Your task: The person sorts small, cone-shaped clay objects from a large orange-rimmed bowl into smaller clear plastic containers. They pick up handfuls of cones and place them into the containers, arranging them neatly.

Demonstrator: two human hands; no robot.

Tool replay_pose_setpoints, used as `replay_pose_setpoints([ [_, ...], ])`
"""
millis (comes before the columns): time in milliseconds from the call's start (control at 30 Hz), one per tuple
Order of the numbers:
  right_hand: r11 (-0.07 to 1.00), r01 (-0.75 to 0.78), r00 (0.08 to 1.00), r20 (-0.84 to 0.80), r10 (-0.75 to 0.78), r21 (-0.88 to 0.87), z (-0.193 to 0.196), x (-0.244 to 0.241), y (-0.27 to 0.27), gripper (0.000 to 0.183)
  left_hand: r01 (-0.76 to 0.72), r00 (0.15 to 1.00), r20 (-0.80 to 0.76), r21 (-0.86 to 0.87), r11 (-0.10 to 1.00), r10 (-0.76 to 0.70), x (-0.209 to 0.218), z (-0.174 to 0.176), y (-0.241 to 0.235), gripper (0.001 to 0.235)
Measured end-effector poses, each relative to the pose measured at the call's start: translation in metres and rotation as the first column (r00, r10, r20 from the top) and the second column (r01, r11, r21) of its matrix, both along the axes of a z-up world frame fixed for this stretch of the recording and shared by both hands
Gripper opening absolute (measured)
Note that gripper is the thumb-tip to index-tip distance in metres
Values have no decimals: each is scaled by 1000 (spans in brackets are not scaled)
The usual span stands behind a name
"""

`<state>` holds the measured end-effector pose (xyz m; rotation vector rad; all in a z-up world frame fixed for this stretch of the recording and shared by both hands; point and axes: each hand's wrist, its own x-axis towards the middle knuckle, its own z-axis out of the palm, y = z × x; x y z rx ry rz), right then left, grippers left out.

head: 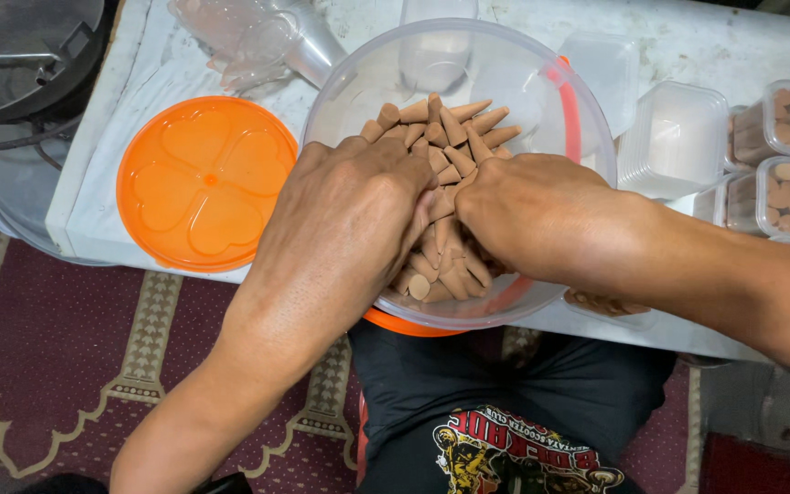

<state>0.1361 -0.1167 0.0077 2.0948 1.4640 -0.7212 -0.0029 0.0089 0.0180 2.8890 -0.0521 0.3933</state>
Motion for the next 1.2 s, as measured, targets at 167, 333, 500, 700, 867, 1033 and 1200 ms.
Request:
replay_pose_setpoints([
  [167, 994, 92, 992, -95, -87, 52, 30, 12, -3, 11, -10, 998, 63, 23, 1000, 9, -9, 22, 12, 17],
  [333, 980, 114, 971, -225, -76, 160, 67, 9, -8, 7, -67, 997, 48, 65, 996, 64, -16, 26, 9, 20],
  [500, 914, 264, 949, -254, -188, 308, 70, 20, -26, 25, -17, 1000, 2, -48, 999, 17, -19, 22, -2, 27],
  [700, 721, 248, 910, -411, 55, 647, 65, 35, -70, 29, 153, 986, 76, -75, 985, -148, -14, 31, -28, 6],
  [867, 562, 257, 913, -387, 124, 786, 69, 29, -115, 16, 251, 954, 194, -91, 964, -230, -6, 44, -59, 4],
  [1033, 480, 346, 924, -383, -24, 806, 42, 15, -168, 10, 357, 933, 143, -252, 899, -330, -2, 39, -100, 13],
  [1200, 439, 379, 926, -332, -181, 815, -5, 16, -214, 13, 538, 839, 253, -245, 807, -483, -4, 4, -136, 12],
])
